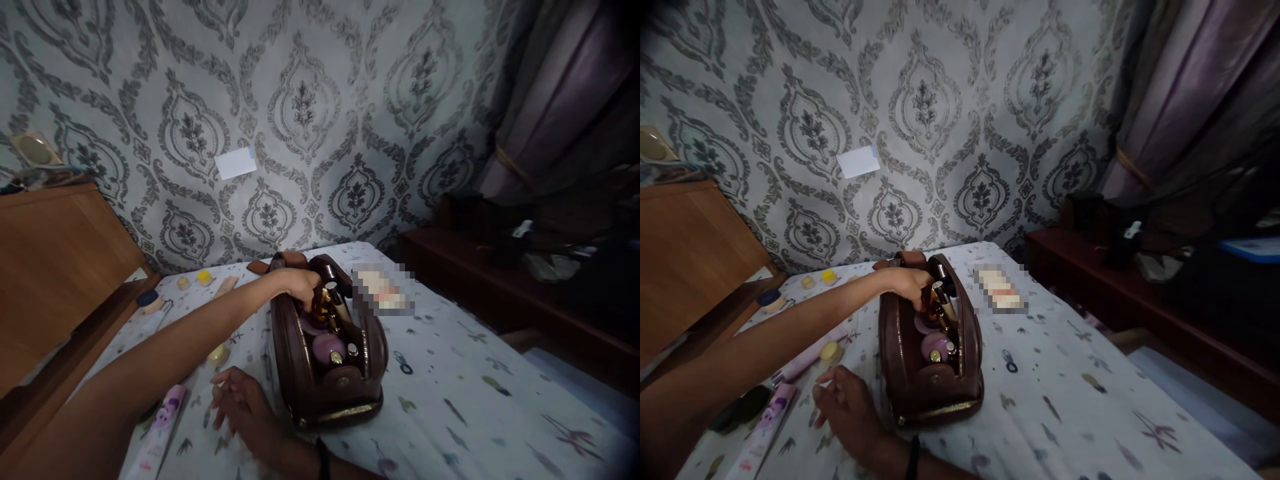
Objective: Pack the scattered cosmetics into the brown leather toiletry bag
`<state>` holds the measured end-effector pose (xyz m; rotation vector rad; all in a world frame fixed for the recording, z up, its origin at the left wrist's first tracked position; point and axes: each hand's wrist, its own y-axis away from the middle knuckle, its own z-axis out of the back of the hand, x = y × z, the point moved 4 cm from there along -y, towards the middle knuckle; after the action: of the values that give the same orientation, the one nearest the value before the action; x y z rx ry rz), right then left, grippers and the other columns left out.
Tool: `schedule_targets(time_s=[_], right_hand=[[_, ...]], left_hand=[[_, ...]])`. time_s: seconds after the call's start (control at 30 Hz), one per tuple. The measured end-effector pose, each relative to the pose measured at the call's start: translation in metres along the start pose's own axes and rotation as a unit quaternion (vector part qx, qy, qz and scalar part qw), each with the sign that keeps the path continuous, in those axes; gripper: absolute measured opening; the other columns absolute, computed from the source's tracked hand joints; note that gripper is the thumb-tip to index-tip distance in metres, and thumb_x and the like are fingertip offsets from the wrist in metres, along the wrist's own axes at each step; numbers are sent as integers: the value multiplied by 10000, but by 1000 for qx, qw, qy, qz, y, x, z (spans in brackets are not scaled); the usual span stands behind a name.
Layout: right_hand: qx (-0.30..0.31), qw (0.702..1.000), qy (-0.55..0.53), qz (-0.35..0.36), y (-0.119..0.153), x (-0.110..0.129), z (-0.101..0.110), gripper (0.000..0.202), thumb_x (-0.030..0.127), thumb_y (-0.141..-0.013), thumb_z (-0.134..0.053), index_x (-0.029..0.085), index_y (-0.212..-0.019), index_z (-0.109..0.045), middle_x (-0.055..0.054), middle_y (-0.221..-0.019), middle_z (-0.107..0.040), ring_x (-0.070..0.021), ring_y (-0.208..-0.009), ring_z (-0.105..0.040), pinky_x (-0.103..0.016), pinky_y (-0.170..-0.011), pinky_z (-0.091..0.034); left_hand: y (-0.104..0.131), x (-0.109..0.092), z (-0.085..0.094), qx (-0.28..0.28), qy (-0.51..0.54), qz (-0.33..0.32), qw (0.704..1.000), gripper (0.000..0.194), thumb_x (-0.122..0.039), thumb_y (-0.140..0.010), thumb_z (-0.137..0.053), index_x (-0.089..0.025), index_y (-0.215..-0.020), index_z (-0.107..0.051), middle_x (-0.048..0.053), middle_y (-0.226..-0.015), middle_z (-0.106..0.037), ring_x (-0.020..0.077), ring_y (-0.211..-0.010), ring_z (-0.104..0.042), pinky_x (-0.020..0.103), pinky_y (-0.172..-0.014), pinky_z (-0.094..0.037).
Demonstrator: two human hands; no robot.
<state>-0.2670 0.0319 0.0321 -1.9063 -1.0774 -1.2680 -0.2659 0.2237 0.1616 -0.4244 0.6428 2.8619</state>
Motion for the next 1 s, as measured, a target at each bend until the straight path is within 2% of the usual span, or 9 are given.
schedule_targets(time_s=[0.2, 0.37, 0.5, 0.67, 0.77, 0.83, 0.9, 1.0], right_hand=[[-3, 1000, -6, 1, -1, -2, 0, 695, 818, -701, -594, 186, -990, -568, 42, -740, -514, -74, -535, -525, -196, -464, -328], [-4, 1000, 1, 10, -1, -2, 1, 704, 821, -707, -583, 178, -994, -571, 30, -753, -538, -74, -532, -529, -197, -454, -321], [-7, 1000, 16, 15, -2, -4, 2, 629, 764, -770, -559, 176, -992, -570, 28, -752, -536, -76, -532, -521, -200, -452, -316], [-10, 999, 38, 16, -3, -6, 4, 475, 622, -820, -555, 180, -990, -579, 19, -766, -564, -91, -555, -529, -209, -469, -344], [-17, 999, 25, 14, -3, -7, 4, 396, 539, -800, -589, 187, -981, -585, 22, -754, -563, -107, -579, -546, -213, -482, -350], [-16, 999, 29, 18, -4, -7, 4, 339, 507, -801, -587, 187, -911, -589, 20, -720, -564, -115, -587, -541, -218, -494, -347], [-15, 997, 64, 28, -5, -7, 4, 310, 498, -810, -578, 190, -778, -565, 21, -647, -550, -117, -566, -507, -227, -507, -345], [-23, 992, 119, 39, -8, -8, 6, 385, 546, -813, -562, 209, -646, -480, 19, -577, -529, -109, -505, -433, -239, -489, -322]], left_hand=[[8, -7, 6, 20, -69, 31, 997, 90, -61, -592, -654, -135, -635, -627, 1, -642, -629, 181, -662, -595, 240, -567, -445], [16, -16, 13, -16, -112, 34, 993, 86, -63, -642, -635, -122, -700, -657, 73, -780, -696, 225, -771, -635, 265, -641, -473], [22, -20, 21, -87, -116, 24, 989, 211, -49, -721, -563, -81, -878, -700, 163, -960, -722, 272, -885, -660, 326, -758, -506], [44, -14, 31, -211, -72, -6, 975, 344, -51, -858, -435, -137, -1107, -655, 86, -1064, -716, 200, -1002, -645, 304, -898, -486], [72, -4, 32, -326, 11, -48, 944, 307, -58, -879, -418, -158, -1066, -640, 59, -1051, -717, 171, -985, -648, 285, -890, -488], [95, 7, 26, -392, 75, -62, 915, 254, -66, -867, -445, -166, -997, -639, 49, -991, -724, 168, -939, -658, 276, -856, -493], [116, 22, 13, -434, 114, -49, 892, 209, -105, -870, -475, -180, -989, -630, 28, -908, -721, 164, -870, -656, 265, -794, -490], [141, 53, -18, -459, 143, -13, 877, 187, -210, -903, -494, -192, -1040, -620, -10, -746, -684, 154, -701, -620, 249, -666, -461]])
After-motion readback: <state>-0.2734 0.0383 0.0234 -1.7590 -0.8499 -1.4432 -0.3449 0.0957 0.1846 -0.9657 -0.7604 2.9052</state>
